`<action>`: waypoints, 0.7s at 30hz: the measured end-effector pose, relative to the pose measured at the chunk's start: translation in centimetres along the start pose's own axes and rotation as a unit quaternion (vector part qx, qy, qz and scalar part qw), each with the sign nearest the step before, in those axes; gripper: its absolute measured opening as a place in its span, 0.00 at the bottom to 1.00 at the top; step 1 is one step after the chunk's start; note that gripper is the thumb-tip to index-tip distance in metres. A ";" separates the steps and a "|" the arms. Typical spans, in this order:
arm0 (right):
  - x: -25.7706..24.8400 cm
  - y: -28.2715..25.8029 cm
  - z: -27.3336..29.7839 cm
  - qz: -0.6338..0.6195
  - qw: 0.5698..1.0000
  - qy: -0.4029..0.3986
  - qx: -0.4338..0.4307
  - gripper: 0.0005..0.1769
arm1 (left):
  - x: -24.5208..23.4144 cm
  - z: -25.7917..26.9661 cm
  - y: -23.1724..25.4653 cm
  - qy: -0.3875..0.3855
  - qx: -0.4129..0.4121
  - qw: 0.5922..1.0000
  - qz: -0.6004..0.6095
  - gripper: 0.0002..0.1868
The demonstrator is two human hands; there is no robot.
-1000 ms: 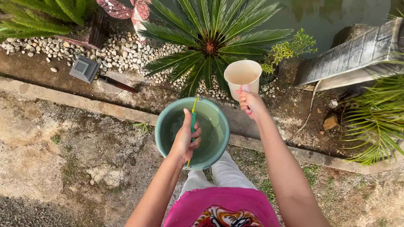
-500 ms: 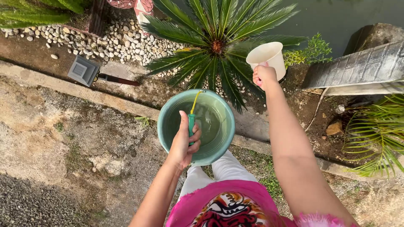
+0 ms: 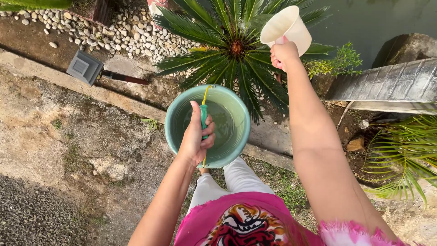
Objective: Scoop water from a backyard pond into a bucket and use a small bailer to water plants and small palm trees around the garden.
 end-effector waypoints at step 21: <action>-2.6 0.5 1.2 0.249 0.964 0.013 0.089 0.37 | 2.7 -2.8 7.1 -0.044 0.073 0.996 0.011 0.36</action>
Point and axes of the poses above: each hand's wrist, its own z-axis away from the middle knuckle, its own x-axis out of the palm, y = z × x, the point moved 4 cm from there along -z, towards the middle knuckle
